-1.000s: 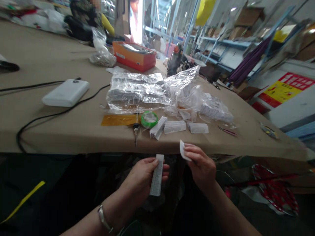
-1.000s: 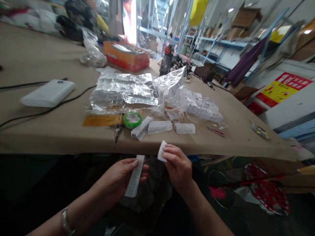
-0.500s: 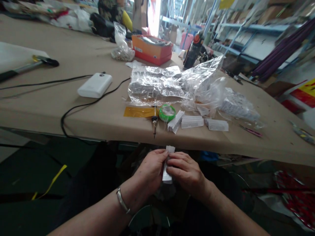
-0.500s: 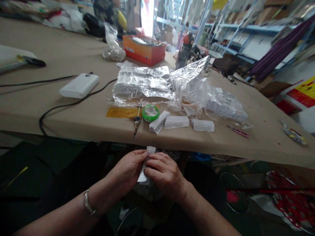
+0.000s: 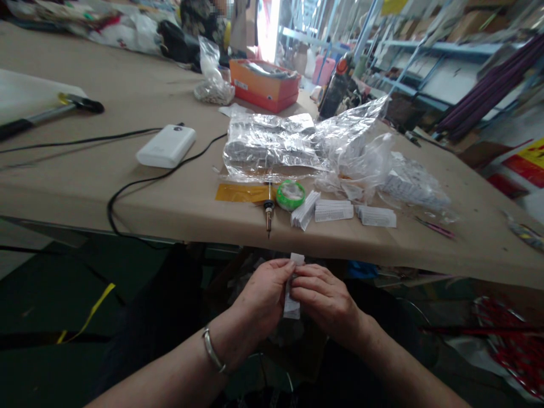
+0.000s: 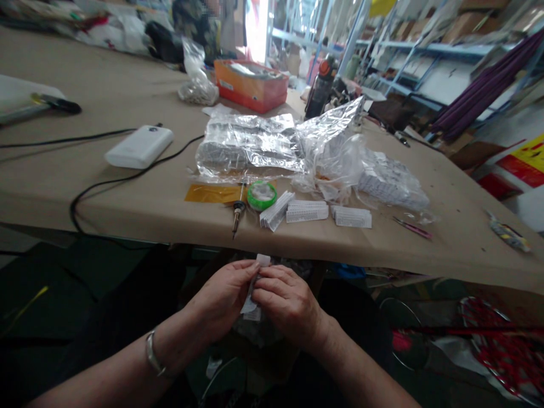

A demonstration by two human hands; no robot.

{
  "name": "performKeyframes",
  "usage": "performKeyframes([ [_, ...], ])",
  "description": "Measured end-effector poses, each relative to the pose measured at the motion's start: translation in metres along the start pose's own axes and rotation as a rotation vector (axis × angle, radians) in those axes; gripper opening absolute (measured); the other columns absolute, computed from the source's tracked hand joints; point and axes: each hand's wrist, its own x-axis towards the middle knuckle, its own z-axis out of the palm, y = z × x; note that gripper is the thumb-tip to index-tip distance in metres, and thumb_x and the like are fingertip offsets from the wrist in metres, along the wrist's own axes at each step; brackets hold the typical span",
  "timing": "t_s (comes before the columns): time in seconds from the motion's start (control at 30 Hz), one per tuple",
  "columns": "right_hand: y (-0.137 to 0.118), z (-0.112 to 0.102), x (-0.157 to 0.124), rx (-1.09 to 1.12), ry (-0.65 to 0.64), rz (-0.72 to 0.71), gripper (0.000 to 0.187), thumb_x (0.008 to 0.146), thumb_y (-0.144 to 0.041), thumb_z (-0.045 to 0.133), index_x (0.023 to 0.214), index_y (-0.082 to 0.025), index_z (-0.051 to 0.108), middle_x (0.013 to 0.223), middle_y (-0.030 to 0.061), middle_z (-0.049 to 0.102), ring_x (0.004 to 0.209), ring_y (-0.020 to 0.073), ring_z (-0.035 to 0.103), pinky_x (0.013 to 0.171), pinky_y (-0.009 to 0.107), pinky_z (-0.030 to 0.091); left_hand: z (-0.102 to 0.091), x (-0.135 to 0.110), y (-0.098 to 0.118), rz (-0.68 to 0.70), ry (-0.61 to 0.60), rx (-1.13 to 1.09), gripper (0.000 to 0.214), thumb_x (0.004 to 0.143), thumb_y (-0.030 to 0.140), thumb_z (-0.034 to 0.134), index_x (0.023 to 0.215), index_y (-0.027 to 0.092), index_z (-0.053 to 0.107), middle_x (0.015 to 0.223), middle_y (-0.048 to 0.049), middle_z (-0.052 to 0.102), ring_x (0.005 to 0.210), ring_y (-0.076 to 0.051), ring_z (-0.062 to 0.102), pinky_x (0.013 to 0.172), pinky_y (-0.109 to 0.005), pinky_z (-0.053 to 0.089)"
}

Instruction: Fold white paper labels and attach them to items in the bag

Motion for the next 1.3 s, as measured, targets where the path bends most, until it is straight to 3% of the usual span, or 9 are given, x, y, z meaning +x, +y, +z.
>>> performKeyframes([
  [0.13,-0.003,-0.004,-0.004,0.117,0.092,0.131,0.025,0.081,-0.024,0.064,0.105,-0.02,0.058,0.103,0.0088,0.065,0.109,0.0248,0.056,0.094,0.043,0.047,0.002,-0.004,0.003,-0.036,0.019,0.052,0.004,0.077,0.01,0.06,0.077,0.008,0.063,0.065,-0.0054,0.063,0.052,-0.011,0.058,0.051,-0.021,0.046],
  [0.27,0.0,-0.009,-0.001,0.306,0.296,0.609,0.015,0.082,-0.03,0.06,0.092,-0.02,0.058,0.091,0.0055,0.06,0.087,0.0196,0.059,0.077,0.034,0.05,0.006,-0.012,0.006,-0.108,0.019,0.178,0.013,0.081,0.019,0.058,0.087,0.009,0.063,0.073,-0.0093,0.067,0.053,-0.013,0.06,0.052,-0.025,0.05],
  [0.37,0.004,-0.008,0.006,0.565,0.21,0.859,0.016,0.08,-0.032,0.061,0.088,-0.019,0.056,0.074,-0.0012,0.056,0.064,0.0115,0.053,0.058,0.023,0.045,0.007,-0.017,0.005,-0.119,0.007,0.22,0.014,0.082,0.02,0.059,0.087,0.009,0.064,0.07,-0.0081,0.066,0.051,-0.011,0.059,0.049,-0.022,0.049],
  [0.53,0.003,-0.002,0.013,0.82,0.167,1.01,0.02,0.076,-0.034,0.063,0.072,-0.018,0.053,0.057,-0.006,0.048,0.048,0.0067,0.042,0.045,0.018,0.035,0.002,-0.017,-0.001,-0.133,-0.068,0.222,0.015,0.078,0.025,0.064,0.08,0.01,0.065,0.067,-0.0069,0.065,0.049,-0.01,0.058,0.049,-0.02,0.047],
  [0.7,-0.001,0.0,0.01,0.84,0.158,1.055,0.018,0.076,-0.032,0.064,0.073,-0.017,0.055,0.056,-0.0064,0.049,0.048,0.0065,0.042,0.047,0.018,0.036,-0.004,-0.015,-0.002,-0.182,-0.099,0.27,0.013,0.079,0.021,0.06,0.076,0.009,0.064,0.066,-0.0061,0.063,0.049,-0.01,0.056,0.048,-0.021,0.044],
  [0.8,0.003,0.0,0.006,0.953,0.161,1.032,0.017,0.075,-0.031,0.067,0.083,-0.018,0.059,0.071,-0.0034,0.058,0.06,0.008,0.051,0.057,0.019,0.043,-0.005,-0.015,-0.001,-0.211,-0.085,0.285,0.011,0.079,0.02,0.059,0.076,0.01,0.063,0.066,-0.0053,0.063,0.049,-0.01,0.056,0.047,-0.02,0.043],
  [0.93,0.012,-0.001,0.0,1.28,-0.015,0.968,0.045,0.069,-0.033,0.072,0.111,-0.021,0.059,0.101,0.004,0.064,0.081,0.0143,0.061,0.072,0.026,0.049,-0.005,-0.018,0.0,-0.248,-0.129,0.255,0.014,0.078,0.024,0.062,0.078,0.01,0.063,0.065,-0.0056,0.063,0.048,-0.01,0.056,0.048,-0.021,0.042],
  [1.1,0.016,0.003,0.0,1.477,-0.083,0.904,0.039,0.062,-0.037,0.077,0.093,-0.018,0.063,0.12,0.0108,0.059,0.099,0.0231,0.061,0.079,0.034,0.051,-0.005,-0.02,-0.002,-0.272,-0.152,0.281,0.014,0.077,0.024,0.062,0.081,0.01,0.064,0.062,-0.0048,0.063,0.047,-0.009,0.055,0.047,-0.02,0.042],
  [1.3,0.016,0.009,0.002,1.525,-0.08,0.922,0.033,0.063,-0.036,0.076,0.085,-0.017,0.059,0.119,0.0111,0.059,0.092,0.0207,0.064,0.07,0.03,0.053,-0.005,-0.02,-0.004,-0.253,-0.151,0.316,0.013,0.079,0.023,0.059,0.083,0.011,0.062,0.063,-0.0042,0.063,0.048,-0.01,0.055,0.048,-0.02,0.041],
])
